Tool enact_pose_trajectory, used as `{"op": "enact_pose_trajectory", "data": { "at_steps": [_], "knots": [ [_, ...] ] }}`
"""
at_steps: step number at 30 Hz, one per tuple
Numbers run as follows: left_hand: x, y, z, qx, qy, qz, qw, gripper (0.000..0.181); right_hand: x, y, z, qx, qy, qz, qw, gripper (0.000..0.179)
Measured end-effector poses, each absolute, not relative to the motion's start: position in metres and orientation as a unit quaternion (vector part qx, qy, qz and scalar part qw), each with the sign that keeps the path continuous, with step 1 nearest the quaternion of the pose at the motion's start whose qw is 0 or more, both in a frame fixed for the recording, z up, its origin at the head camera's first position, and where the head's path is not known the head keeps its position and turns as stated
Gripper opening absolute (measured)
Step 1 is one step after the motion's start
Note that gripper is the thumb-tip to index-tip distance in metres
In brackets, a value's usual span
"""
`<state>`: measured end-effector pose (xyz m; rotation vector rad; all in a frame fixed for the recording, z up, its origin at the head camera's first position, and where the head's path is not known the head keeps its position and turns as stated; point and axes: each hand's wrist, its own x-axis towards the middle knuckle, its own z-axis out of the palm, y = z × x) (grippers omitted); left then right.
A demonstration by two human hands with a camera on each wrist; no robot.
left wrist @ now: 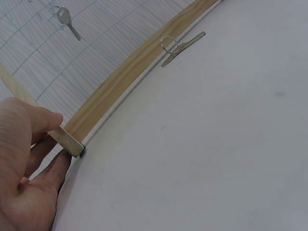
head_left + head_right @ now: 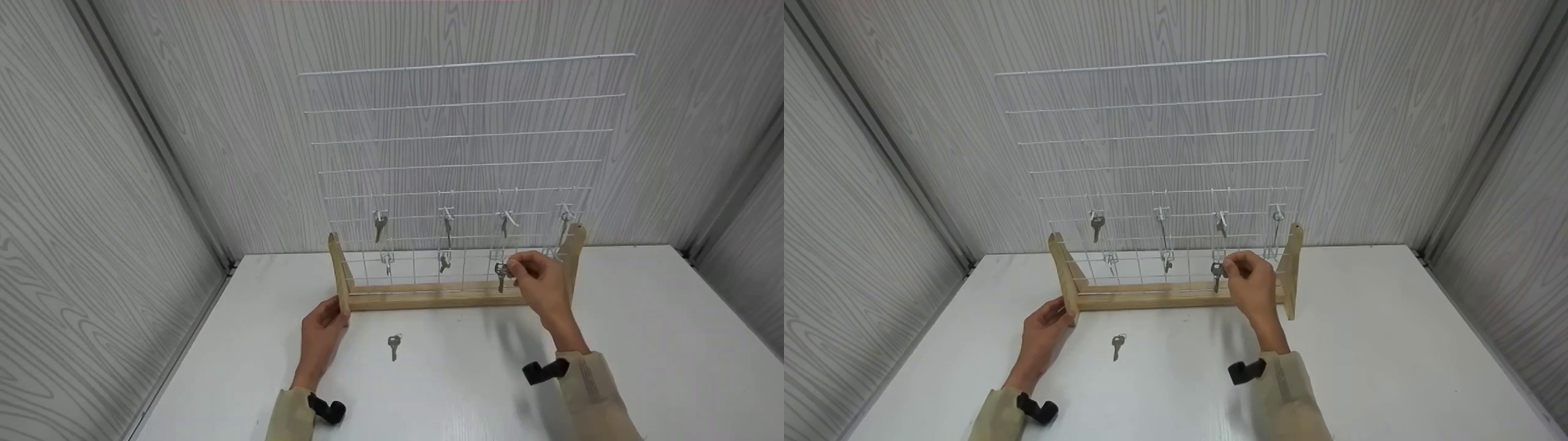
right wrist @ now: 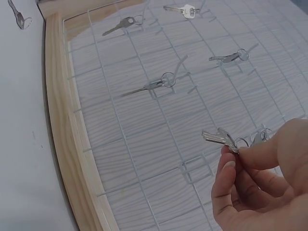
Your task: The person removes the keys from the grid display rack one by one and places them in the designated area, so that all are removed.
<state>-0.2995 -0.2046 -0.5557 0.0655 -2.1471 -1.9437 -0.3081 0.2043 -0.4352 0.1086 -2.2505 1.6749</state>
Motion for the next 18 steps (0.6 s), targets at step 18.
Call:
{"op": "enact_pose_trajectory", "data": {
  "at_steps": [18],
  "knots": [
    [-0.298, -0.203, -0.556, 0.035, -0.749, -0.648, 0.129, 0.043, -0.297, 0.181, -0.430, 0.095, -0.805, 0.566, 0.153, 0.012]
  ]
}}
